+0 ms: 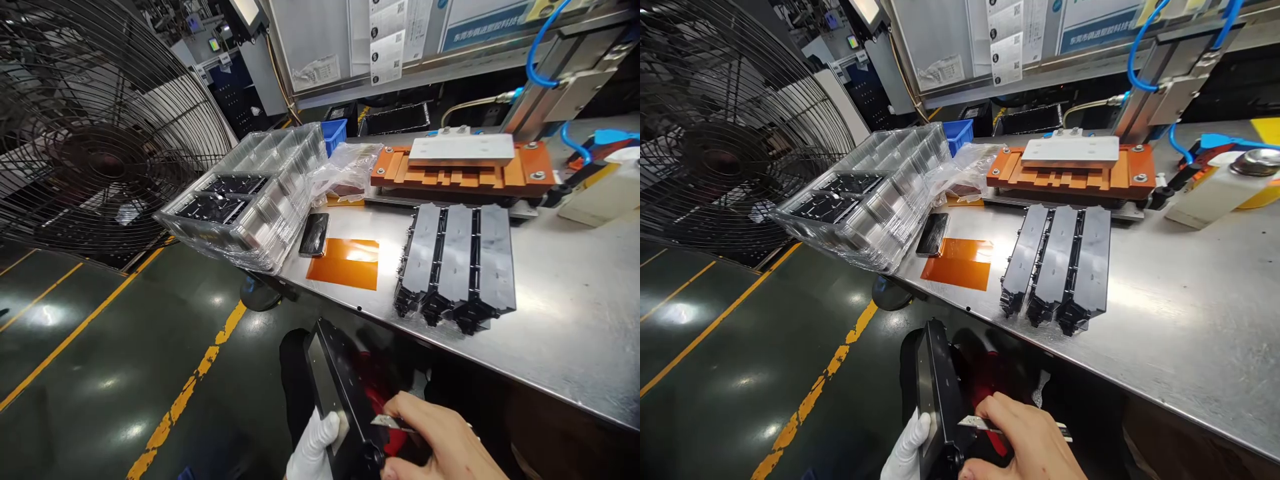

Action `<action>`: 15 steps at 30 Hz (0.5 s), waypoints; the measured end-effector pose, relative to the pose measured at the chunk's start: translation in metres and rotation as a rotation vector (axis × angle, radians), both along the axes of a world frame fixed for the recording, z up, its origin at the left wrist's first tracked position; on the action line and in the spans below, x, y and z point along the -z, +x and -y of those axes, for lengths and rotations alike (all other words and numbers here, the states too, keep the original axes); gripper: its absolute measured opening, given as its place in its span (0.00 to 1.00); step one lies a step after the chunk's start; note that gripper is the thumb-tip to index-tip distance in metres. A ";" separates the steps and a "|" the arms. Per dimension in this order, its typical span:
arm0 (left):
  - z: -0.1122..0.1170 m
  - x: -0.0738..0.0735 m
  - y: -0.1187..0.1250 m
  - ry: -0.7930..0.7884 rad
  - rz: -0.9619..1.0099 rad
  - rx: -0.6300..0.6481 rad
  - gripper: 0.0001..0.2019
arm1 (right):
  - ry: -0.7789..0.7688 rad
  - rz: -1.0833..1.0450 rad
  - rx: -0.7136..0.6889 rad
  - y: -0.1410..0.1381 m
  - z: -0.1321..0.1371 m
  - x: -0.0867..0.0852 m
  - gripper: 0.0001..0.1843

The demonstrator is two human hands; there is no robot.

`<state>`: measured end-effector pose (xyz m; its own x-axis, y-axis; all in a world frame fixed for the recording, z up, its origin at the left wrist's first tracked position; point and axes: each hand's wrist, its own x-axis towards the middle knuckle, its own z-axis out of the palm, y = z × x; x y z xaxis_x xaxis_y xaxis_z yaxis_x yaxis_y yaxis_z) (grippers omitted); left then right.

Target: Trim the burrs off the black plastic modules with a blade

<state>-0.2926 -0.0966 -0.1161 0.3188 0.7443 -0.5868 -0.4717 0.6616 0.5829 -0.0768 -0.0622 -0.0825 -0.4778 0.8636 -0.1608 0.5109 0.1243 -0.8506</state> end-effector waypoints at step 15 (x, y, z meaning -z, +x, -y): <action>-0.003 -0.013 0.006 -0.067 0.176 -0.125 0.13 | 0.258 0.001 0.051 -0.003 0.000 -0.007 0.25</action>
<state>-0.2862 -0.0933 -0.1027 0.3281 0.7459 -0.5797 -0.6433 0.6258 0.4412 -0.0800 -0.0619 -0.0753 -0.4330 0.8989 0.0670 0.5231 0.3111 -0.7935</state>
